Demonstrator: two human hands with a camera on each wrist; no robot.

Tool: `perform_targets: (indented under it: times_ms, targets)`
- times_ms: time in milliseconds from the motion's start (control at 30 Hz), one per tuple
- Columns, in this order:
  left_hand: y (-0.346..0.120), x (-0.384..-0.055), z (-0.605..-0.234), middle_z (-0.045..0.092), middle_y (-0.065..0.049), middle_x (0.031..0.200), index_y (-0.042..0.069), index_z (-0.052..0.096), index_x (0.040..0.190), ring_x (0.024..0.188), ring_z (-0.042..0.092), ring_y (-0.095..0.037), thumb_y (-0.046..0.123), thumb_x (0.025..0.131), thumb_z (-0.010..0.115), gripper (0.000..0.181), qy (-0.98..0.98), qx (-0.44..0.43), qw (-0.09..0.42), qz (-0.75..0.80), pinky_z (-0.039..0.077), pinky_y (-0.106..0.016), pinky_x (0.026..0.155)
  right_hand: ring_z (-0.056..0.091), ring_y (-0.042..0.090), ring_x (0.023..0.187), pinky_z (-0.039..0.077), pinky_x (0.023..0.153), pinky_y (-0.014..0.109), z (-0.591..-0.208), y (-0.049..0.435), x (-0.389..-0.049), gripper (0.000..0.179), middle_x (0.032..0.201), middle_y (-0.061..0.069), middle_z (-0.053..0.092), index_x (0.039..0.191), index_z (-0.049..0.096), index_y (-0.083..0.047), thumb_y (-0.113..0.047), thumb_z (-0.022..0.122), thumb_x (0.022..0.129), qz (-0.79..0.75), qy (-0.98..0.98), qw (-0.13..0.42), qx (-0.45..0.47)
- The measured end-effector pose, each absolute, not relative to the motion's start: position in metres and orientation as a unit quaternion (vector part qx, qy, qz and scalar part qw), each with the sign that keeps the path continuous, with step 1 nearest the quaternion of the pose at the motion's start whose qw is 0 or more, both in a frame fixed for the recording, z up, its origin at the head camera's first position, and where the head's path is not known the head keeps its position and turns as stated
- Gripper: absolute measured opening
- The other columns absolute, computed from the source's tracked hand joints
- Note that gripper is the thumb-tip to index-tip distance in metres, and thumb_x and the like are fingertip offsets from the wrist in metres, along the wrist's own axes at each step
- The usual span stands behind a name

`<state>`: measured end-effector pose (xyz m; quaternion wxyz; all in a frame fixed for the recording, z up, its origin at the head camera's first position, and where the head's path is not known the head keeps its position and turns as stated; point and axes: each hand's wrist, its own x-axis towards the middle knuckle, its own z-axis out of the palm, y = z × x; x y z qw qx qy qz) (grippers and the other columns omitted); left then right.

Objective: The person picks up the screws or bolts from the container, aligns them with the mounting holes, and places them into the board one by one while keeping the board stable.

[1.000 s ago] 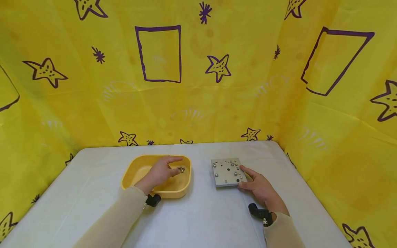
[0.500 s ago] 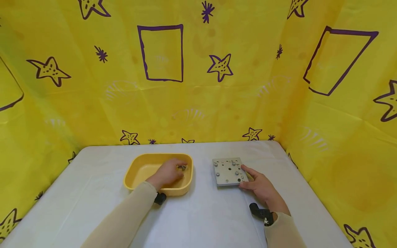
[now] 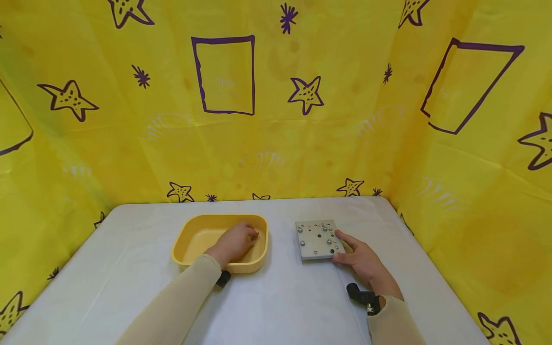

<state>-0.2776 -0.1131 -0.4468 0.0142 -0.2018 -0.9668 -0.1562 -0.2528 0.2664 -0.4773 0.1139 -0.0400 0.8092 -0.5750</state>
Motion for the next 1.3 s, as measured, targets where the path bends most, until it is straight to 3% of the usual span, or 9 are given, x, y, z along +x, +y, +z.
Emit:
perform_targets:
  times_ms: [333,500,633,800,1033,1300]
  targets:
    - [-0.113,-0.278,-0.446,0.062,-0.003,0.096,0.011,0.078,0.104,0.087,0.061,-0.020,0.009,0.095,0.065,0.015,-0.975,-0.184,0.012,-0.123,0.052,-0.039,0.087,0.019,0.036,0.145,0.007,0.114,0.059,-0.479,0.266,-0.251,0.089,0.162,0.015,0.021,0.155,0.038,-0.019,-0.028,0.084,0.080,-0.579,0.806,0.115,-0.042]
    - [-0.115,-0.278,-0.448,0.065,-0.003,0.099,0.010,0.077,0.106,0.092,0.062,-0.020,0.009,0.095,0.065,0.017,-0.971,-0.167,0.007,-0.169,0.051,-0.039,0.089,0.030,0.031,0.140,0.019,0.115,0.051,-0.479,0.265,-0.250,0.089,0.162,0.014,0.021,0.156,0.035,-0.017,-0.024,0.083,0.081,-0.599,0.790,0.122,-0.046]
    - [-0.117,-0.273,-0.442,0.068,-0.002,0.108,0.009,0.073,0.115,0.101,0.061,-0.021,0.012,0.096,0.065,0.021,-0.949,-0.120,0.006,-0.292,0.048,-0.040,0.094,0.029,0.032,0.141,0.017,0.115,0.052,-0.480,0.265,-0.250,0.089,0.162,0.014,0.022,0.156,0.036,-0.017,-0.025,0.083,0.080,-0.596,0.793,0.119,-0.046]
    - [-0.121,-0.259,-0.418,0.068,-0.003,0.110,0.012,0.069,0.124,0.091,0.062,-0.021,0.023,0.100,0.062,0.027,-0.893,-0.061,-0.043,-0.445,0.051,-0.038,0.083,0.023,0.034,0.144,0.010,0.115,0.057,-0.480,0.266,-0.249,0.088,0.162,0.014,0.021,0.155,0.037,-0.018,-0.026,0.083,0.081,-0.586,0.801,0.116,-0.045]
    - [-0.120,-0.252,-0.397,0.066,-0.011,0.108,0.013,0.066,0.123,0.088,0.062,-0.036,0.031,0.102,0.059,0.030,-0.822,-0.061,-0.094,-0.559,0.049,-0.032,0.068,0.020,0.035,0.145,0.007,0.114,0.060,-0.478,0.265,-0.248,0.088,0.162,0.014,0.021,0.156,0.037,-0.019,-0.027,0.083,0.081,-0.576,0.808,0.114,-0.044]
    - [-0.091,-0.258,-0.399,0.069,-0.014,0.099,0.008,0.069,0.113,0.066,0.056,-0.018,0.023,0.102,0.059,0.022,-0.725,-0.071,-0.123,-0.674,0.047,-0.023,0.059,0.018,0.036,0.146,0.005,0.114,0.060,-0.478,0.265,-0.251,0.087,0.162,0.014,0.020,0.156,0.037,-0.019,-0.026,0.083,0.082,-0.583,0.803,0.114,-0.045]
